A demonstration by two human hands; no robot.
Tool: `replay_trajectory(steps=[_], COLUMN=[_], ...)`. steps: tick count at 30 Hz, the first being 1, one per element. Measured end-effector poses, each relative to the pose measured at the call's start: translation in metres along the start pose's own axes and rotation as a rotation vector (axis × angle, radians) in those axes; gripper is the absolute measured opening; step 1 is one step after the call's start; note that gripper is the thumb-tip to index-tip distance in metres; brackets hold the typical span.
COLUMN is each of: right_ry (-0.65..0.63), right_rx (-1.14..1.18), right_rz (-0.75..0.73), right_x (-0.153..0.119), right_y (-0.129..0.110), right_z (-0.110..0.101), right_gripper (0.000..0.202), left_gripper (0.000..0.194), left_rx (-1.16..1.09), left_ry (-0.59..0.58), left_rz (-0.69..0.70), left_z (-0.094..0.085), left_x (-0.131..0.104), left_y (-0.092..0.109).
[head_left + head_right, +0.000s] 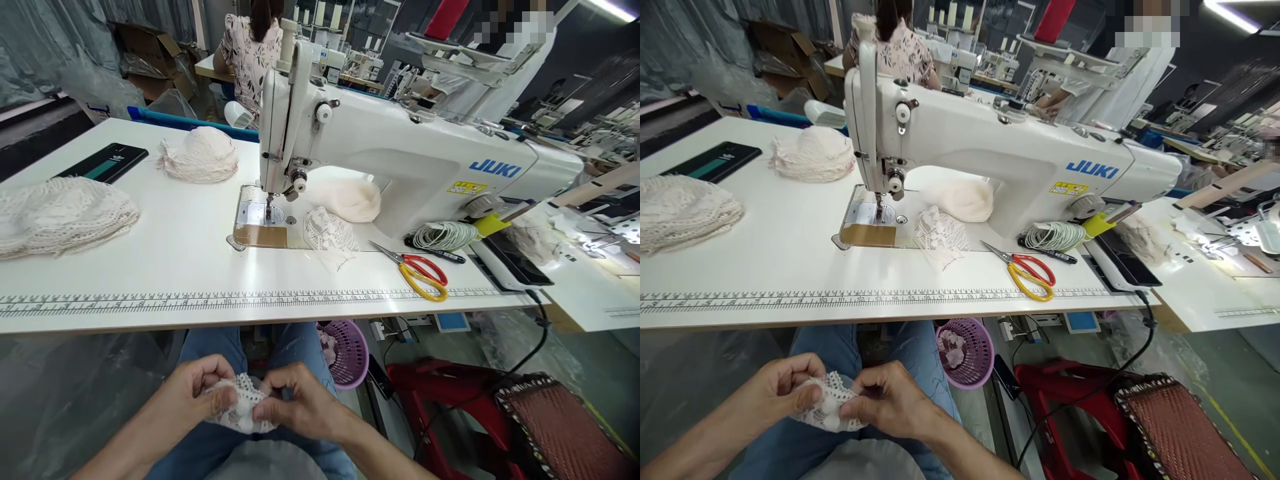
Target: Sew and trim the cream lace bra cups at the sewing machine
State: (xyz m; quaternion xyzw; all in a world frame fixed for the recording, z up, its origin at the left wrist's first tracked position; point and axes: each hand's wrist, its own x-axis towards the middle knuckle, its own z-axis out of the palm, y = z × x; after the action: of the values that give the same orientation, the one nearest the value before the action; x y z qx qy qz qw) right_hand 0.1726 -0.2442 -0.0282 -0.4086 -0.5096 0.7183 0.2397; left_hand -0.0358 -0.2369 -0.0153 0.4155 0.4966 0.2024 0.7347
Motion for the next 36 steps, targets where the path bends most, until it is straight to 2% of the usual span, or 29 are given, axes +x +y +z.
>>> replay_trajectory(steps=[3,7,12,20,25,33,36], right_ry=[-0.032,-0.101,-0.118,-0.12,-0.05,0.045,0.079], right_rx=[0.044,-0.001,-0.114,-0.072,-0.077,-0.265,-0.3], right_rz=[0.056,0.049,-0.028,0.046,0.016,-0.139,-0.138], right_x=[-0.003,-0.008,-0.004,0.004,0.005,0.008,0.007], right_y=[0.001,0.002,-0.009,-0.018,-0.022,-0.024,-0.025], right_z=[-0.004,-0.009,-0.01,-0.003,-0.002,-0.002,0.001], right_gripper=[0.051,0.049,0.049,0.051,0.049,0.038,0.037], left_gripper=[0.05,0.042,0.03,0.028,0.029,0.031,0.035], left_rx=[-0.054,-0.02,0.185,0.436,0.395,0.396,0.388], left_ry=[-0.062,-0.046,-0.06,0.016,0.006,0.037,0.063], left_rz=[-0.027,-0.03,0.049,0.134,0.128,0.146,0.15], left_z=[-0.003,-0.003,0.003,0.009,0.007,0.001,-0.001], left_x=[-0.002,-0.003,-0.002,-0.004,-0.005,-0.003,-0.006], left_y=[-0.002,0.0,0.008,0.019,0.023,0.021,0.022])
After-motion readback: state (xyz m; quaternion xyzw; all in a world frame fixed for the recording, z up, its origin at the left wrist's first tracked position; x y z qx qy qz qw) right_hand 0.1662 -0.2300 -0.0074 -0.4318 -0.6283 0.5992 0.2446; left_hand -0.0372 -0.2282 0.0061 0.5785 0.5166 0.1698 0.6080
